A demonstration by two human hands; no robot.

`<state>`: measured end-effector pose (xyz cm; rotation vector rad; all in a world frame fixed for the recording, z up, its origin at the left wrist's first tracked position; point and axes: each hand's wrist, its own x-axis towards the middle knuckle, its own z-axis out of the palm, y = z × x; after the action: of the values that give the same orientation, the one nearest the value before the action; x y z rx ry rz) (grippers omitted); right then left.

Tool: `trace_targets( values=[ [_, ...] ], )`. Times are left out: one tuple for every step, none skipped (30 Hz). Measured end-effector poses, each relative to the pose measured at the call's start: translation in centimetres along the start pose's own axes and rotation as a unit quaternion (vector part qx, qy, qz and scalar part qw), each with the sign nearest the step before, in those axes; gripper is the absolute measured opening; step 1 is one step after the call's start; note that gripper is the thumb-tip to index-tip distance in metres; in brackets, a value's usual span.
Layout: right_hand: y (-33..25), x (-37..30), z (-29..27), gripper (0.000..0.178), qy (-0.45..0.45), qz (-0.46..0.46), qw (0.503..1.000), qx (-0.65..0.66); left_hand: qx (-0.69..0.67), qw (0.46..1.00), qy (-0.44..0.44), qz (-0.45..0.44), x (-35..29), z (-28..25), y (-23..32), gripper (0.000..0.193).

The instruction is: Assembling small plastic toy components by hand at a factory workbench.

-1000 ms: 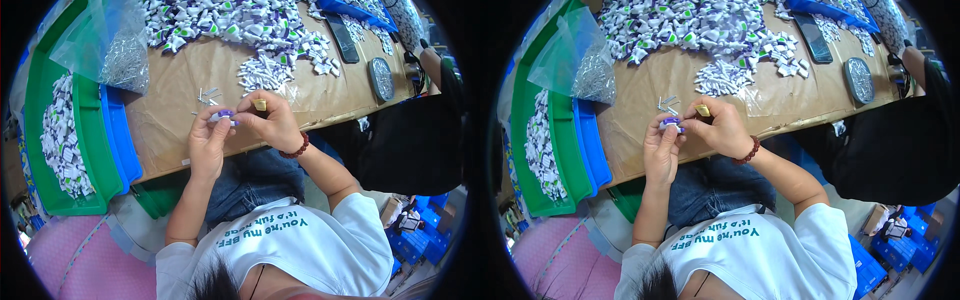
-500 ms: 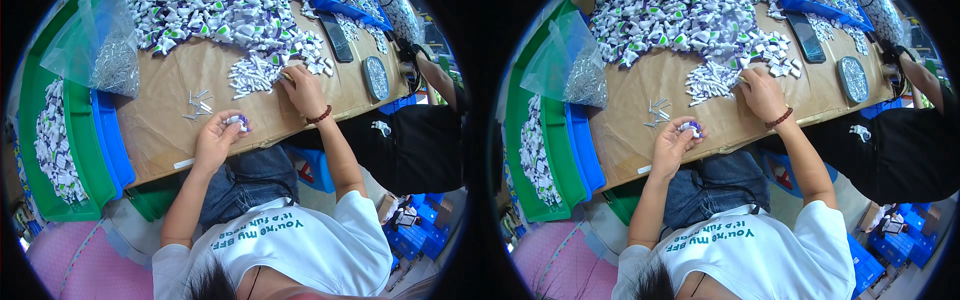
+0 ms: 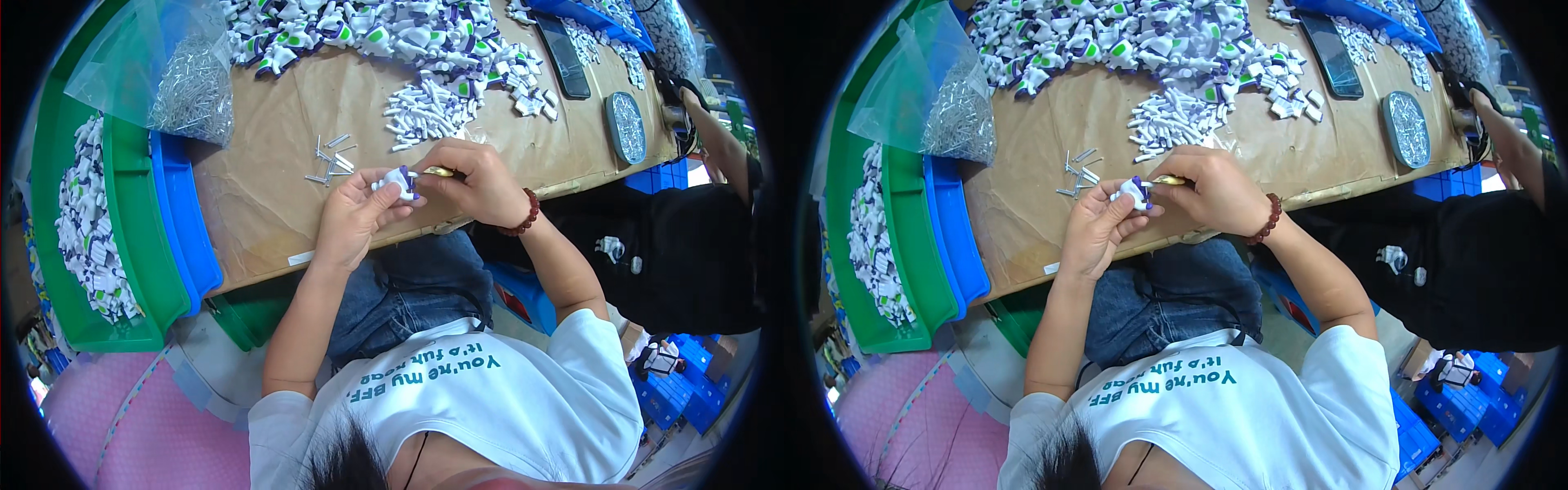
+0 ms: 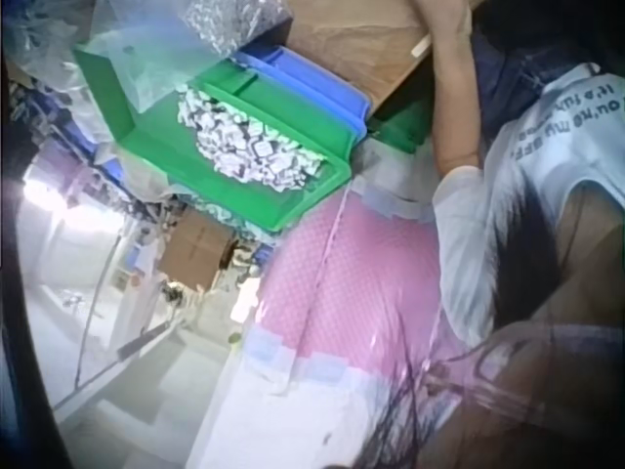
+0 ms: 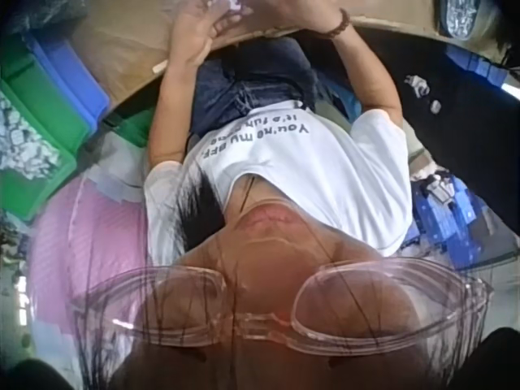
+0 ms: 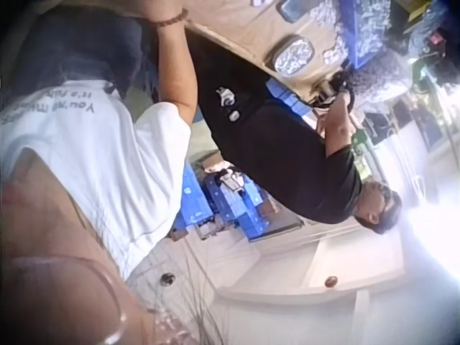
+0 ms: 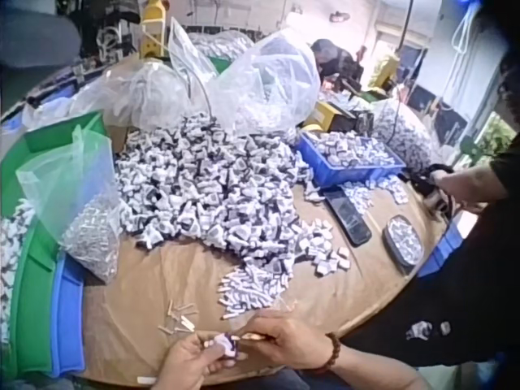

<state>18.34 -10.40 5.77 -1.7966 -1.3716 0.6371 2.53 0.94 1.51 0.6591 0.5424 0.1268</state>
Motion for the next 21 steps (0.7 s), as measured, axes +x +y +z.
trace_targets(
  values=[
    [-0.08,0.02,0.03,0.011,0.0,-0.006,1.0,-0.003,-0.001,1.0,0.001,0.002,0.01,0.02,-0.01,0.022],
    [-0.22,0.03,0.04,0.01,0.001,-0.012,1.0,-0.005,-0.001,1.0,-0.001,0.002,0.0,-0.01,-0.01,0.021],
    [-0.3,0.03,0.04,0.01,0.001,-0.017,1.0,-0.008,-0.001,1.0,-0.002,0.002,-0.02,-0.07,0.0,0.021],
    [-0.27,0.02,0.02,0.01,-0.001,-0.016,1.0,-0.01,-0.001,1.0,-0.004,0.003,-0.02,-0.08,0.02,0.021],
    [-0.21,0.01,0.0,0.01,-0.002,-0.016,1.0,-0.012,-0.002,1.0,-0.004,0.002,-0.01,-0.07,0.01,0.02],
    [-0.17,0.0,-0.02,0.01,-0.004,-0.015,1.0,-0.014,-0.003,1.0,-0.004,0.002,0.0,-0.05,0.0,0.02],
    [-0.15,0.0,0.01,0.01,-0.001,-0.018,1.0,-0.013,-0.003,1.0,-0.004,0.002,0.01,-0.05,-0.02,0.02],
    [-0.15,0.01,0.05,0.01,0.002,-0.021,1.0,-0.012,-0.005,1.0,-0.005,0.0,0.01,-0.06,-0.02,0.02],
    [-0.14,0.0,0.06,0.01,0.005,-0.024,1.0,-0.011,-0.007,1.0,-0.007,-0.001,0.02,-0.06,-0.01,0.021],
    [-0.19,0.03,0.03,0.01,0.001,-0.02,1.0,-0.01,-0.01,1.0,-0.008,-0.003,0.04,-0.1,0.0,0.021],
    [-0.3,0.05,-0.04,0.01,-0.004,-0.016,1.0,-0.008,-0.011,1.0,-0.007,-0.004,0.05,-0.15,0.0,0.021],
    [-0.37,0.06,-0.07,0.011,-0.008,-0.011,1.0,-0.007,-0.012,1.0,-0.006,-0.005,0.05,-0.21,-0.02,0.021],
    [-0.39,0.02,-0.07,0.011,-0.007,-0.01,1.0,-0.006,-0.013,1.0,-0.005,-0.006,0.03,-0.23,-0.02,0.021],
    [-0.41,-0.01,-0.08,0.01,-0.006,-0.01,1.0,-0.006,-0.012,1.0,-0.005,-0.008,0.0,-0.22,0.03,0.021],
    [-0.42,-0.03,-0.08,0.01,-0.005,-0.009,1.0,-0.005,-0.011,1.0,-0.006,-0.01,-0.04,-0.2,0.11,0.022],
    [-0.38,-0.06,-0.05,0.011,-0.001,-0.023,1.0,-0.009,-0.011,1.0,-0.006,-0.012,-0.07,-0.19,0.17,0.022],
    [-0.3,-0.11,0.02,0.013,0.003,-0.037,0.999,-0.012,-0.014,1.0,-0.002,-0.013,-0.07,-0.12,0.22,0.022],
    [-0.25,-0.15,0.07,0.016,0.006,-0.052,0.999,-0.015,-0.017,1.0,0.001,-0.015,-0.07,-0.03,0.26,0.022],
    [-0.27,-0.24,0.07,0.018,0.009,-0.058,0.998,-0.029,-0.02,1.0,0.004,-0.017,-0.03,0.02,0.28,0.022],
    [-0.33,-0.38,0.07,0.021,0.011,-0.065,0.997,-0.044,-0.03,0.999,0.009,-0.02,0.0,-0.03,0.26,0.022],
    [-0.37,-0.48,0.1,0.024,0.013,-0.071,0.996,-0.058,-0.04,0.999,0.014,-0.024,0.01,-0.12,0.2,0.022]
  ],
)
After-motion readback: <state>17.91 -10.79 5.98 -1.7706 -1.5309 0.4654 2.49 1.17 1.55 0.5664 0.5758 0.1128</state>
